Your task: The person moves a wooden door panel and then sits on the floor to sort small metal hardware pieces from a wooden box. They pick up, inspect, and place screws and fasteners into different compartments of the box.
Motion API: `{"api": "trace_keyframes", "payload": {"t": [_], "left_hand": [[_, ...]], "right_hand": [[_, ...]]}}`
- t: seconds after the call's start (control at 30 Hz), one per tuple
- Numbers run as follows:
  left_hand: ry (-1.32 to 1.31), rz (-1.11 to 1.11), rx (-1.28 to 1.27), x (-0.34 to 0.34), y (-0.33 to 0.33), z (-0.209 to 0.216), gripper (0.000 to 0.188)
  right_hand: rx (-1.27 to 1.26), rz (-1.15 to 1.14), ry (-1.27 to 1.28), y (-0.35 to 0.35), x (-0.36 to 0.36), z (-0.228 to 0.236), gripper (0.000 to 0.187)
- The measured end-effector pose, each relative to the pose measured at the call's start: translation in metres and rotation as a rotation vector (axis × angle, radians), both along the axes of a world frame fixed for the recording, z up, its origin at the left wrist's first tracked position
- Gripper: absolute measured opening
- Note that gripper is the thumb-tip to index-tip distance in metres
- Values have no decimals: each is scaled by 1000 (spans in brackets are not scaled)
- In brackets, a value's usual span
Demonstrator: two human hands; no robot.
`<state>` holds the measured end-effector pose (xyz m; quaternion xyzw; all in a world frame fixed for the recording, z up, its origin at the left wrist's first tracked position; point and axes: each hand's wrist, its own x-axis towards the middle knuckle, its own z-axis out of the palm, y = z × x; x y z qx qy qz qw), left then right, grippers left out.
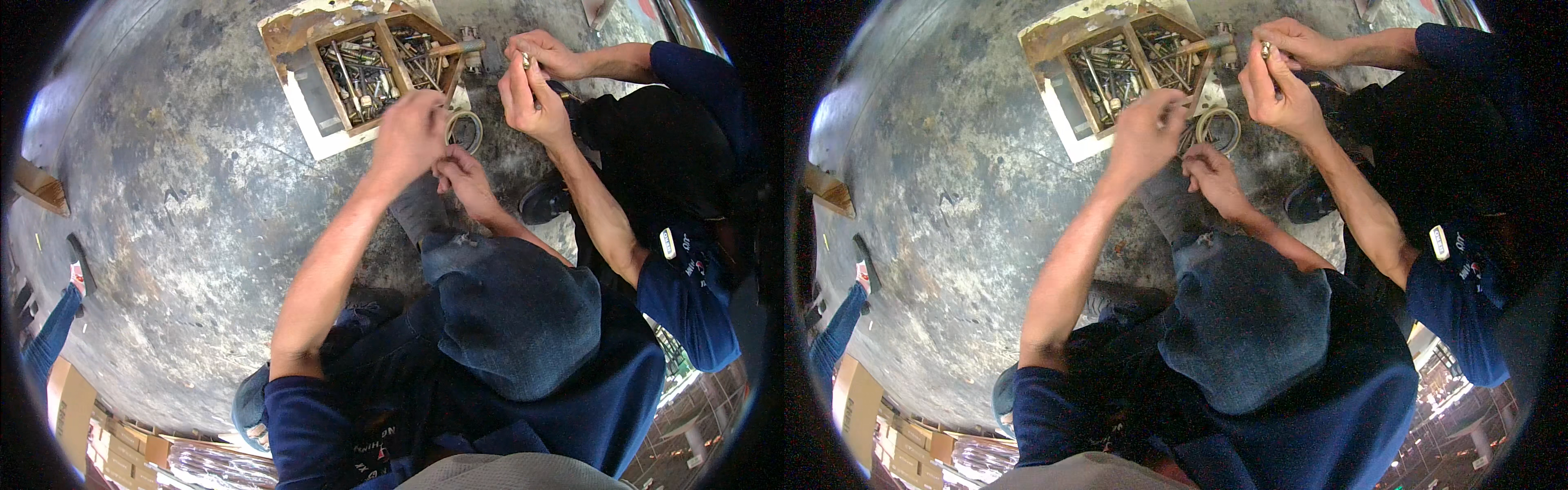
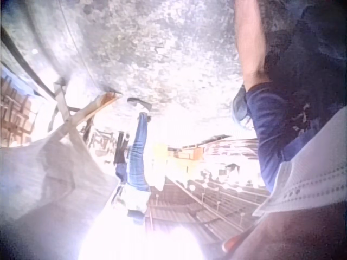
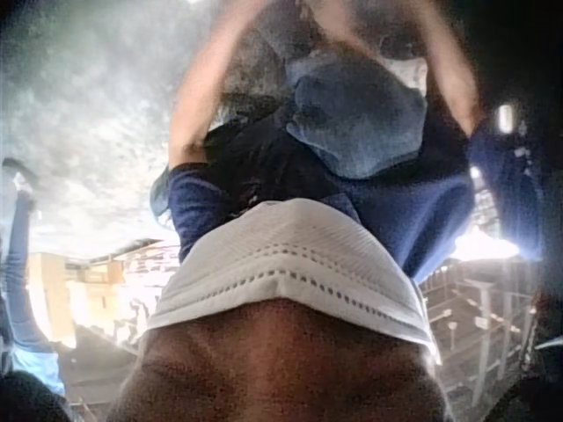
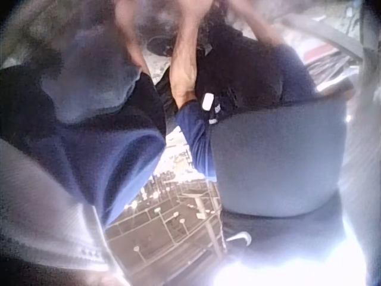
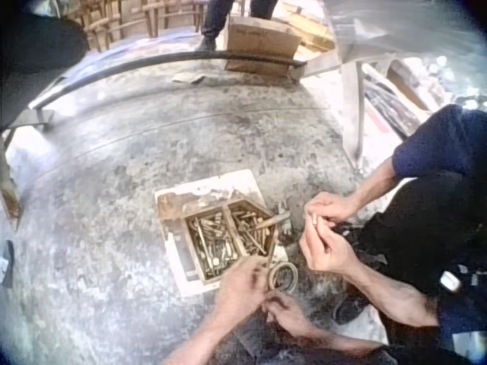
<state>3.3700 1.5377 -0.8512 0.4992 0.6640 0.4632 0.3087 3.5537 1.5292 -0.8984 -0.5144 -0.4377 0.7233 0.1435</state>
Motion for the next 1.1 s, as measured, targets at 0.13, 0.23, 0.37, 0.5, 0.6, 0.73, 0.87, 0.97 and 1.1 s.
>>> {"api": "trace_keyframes", "payload": {"t": [0.13, 0.23, 0.37, 0.5, 0.6, 0.73, 0.87, 0.97, 1.1], "left_hand": [[287, 228, -81, -49, -6, -7, 16], [306, 307, -320, -60, -16, -12, 33], [257, 409, -326, -60, -17, -19, 46], [206, 430, -274, -61, -17, -25, 37], [289, 378, -242, -57, -23, -30, 28], [379, 247, -72, -42, -36, -37, 17], [450, -219, -90, -11, -53, -43, 18], [631, -354, -238, 20, -58, -54, 31], [785, -287, -297, 44, -56, -70, 34]], "right_hand": [[336, 12, -455, 21, 11, -7, 7], [736, 204, -692, 31, 16, -7, 24], [908, 458, -937, 29, 6, -7, 51], [926, 525, -986, 33, -7, -17, 57], [895, 555, -987, 42, -8, -26, 50], [904, 466, -912, 42, 1, -19, 31], [1091, 346, -779, 31, 0, 14, 20], [1178, 426, -693, 36, -23, 39, 20], [1352, 516, -449, 71, -67, 44, 29]]}}
